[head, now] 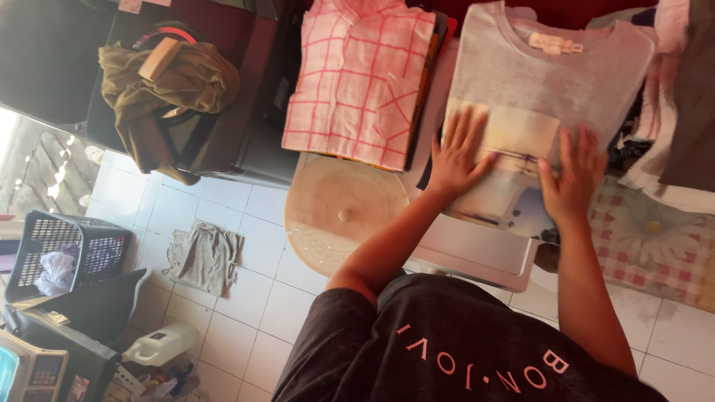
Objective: The person folds various items of clothing by hand, including shirts and t-shirts, and stacks them into neat piles.
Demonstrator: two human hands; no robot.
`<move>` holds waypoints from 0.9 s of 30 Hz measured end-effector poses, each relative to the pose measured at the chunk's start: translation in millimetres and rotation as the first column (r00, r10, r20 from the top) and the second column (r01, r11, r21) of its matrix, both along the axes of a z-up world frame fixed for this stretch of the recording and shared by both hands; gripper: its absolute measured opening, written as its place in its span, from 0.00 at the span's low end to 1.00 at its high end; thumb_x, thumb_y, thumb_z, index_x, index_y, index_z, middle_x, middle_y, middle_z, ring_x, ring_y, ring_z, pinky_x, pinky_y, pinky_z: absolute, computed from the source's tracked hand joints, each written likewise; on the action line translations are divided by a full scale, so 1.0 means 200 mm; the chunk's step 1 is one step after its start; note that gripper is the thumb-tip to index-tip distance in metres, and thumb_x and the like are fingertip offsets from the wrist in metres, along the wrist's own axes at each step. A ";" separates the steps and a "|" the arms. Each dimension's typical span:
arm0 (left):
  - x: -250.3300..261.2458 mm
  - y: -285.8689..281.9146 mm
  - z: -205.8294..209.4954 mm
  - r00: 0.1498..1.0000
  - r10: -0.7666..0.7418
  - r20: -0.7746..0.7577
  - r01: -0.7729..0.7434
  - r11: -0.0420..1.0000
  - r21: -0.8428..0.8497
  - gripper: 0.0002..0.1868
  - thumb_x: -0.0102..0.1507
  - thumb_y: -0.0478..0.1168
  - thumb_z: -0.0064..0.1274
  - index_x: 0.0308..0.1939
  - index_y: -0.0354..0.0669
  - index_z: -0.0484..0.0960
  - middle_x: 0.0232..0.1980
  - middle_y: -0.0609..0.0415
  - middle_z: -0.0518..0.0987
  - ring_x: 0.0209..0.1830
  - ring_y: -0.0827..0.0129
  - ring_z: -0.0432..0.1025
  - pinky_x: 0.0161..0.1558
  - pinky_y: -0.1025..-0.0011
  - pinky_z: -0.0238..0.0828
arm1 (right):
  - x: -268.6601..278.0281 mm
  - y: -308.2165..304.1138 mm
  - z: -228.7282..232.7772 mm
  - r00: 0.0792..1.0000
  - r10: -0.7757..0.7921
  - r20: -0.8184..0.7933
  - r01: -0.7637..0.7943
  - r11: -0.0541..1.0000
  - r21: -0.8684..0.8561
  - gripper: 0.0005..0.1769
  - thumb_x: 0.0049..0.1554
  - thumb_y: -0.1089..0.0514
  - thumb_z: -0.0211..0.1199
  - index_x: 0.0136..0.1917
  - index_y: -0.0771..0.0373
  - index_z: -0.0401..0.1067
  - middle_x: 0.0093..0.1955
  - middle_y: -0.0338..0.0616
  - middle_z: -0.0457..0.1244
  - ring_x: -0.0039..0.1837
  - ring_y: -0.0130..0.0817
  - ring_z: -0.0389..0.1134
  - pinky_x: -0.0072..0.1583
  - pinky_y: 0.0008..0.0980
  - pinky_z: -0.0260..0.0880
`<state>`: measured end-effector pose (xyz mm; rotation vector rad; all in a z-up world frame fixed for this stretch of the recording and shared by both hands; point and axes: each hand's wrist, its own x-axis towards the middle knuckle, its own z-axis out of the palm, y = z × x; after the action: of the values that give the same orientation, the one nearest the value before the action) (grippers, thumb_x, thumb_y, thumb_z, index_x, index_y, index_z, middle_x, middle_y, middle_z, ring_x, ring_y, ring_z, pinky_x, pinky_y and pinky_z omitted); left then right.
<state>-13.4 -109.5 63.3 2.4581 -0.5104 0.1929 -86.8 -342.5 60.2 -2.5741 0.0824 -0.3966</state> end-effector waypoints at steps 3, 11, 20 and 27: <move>-0.04 0.17 -0.17 0.990 -0.037 0.137 0.075 0.958 -0.278 0.40 0.71 0.59 0.41 0.82 0.48 0.50 0.85 0.45 0.49 0.86 0.44 0.42 0.80 0.45 0.45 | -0.17 -0.02 -0.12 0.996 -0.073 0.045 0.070 0.996 0.058 0.37 0.73 0.41 0.48 0.86 0.61 0.48 0.89 0.60 0.39 0.89 0.60 0.34 0.84 0.57 0.34; -0.26 0.47 -0.48 0.988 -0.151 -0.040 0.141 0.973 -0.182 0.27 0.72 0.40 0.42 0.75 0.35 0.64 0.78 0.40 0.63 0.79 0.44 0.60 0.78 0.49 0.57 | -0.59 0.21 -0.12 0.914 -0.397 -0.080 0.403 0.870 0.284 0.24 0.76 0.50 0.42 0.79 0.63 0.61 0.74 0.53 0.59 0.74 0.47 0.58 0.77 0.42 0.54; -0.02 1.18 -0.25 0.931 -0.015 0.365 0.033 0.999 -0.043 0.27 0.61 0.39 0.56 0.65 0.45 0.74 0.67 0.47 0.71 0.67 0.51 0.66 0.61 0.45 0.61 | -0.12 1.23 0.22 0.888 0.299 0.349 -0.361 0.924 0.127 0.14 0.60 0.70 0.61 0.60 0.67 0.73 0.63 0.54 0.65 0.66 0.49 0.66 0.67 0.45 0.67; 0.11 1.23 -0.23 0.975 0.005 0.224 0.028 0.989 -0.145 0.14 0.60 0.38 0.59 0.49 0.53 0.81 0.55 0.60 0.78 0.61 0.62 0.70 0.62 0.55 0.62 | 0.20 1.36 -0.29 0.994 0.104 -0.039 -0.030 0.591 0.806 0.10 0.63 0.62 0.68 0.58 0.63 0.74 0.51 0.41 0.66 0.52 0.29 0.66 0.54 0.28 0.67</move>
<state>9.2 135.5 17.6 2.3009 -0.5844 0.4903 -47.0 -70.6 2.2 -1.6611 0.1541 -0.1538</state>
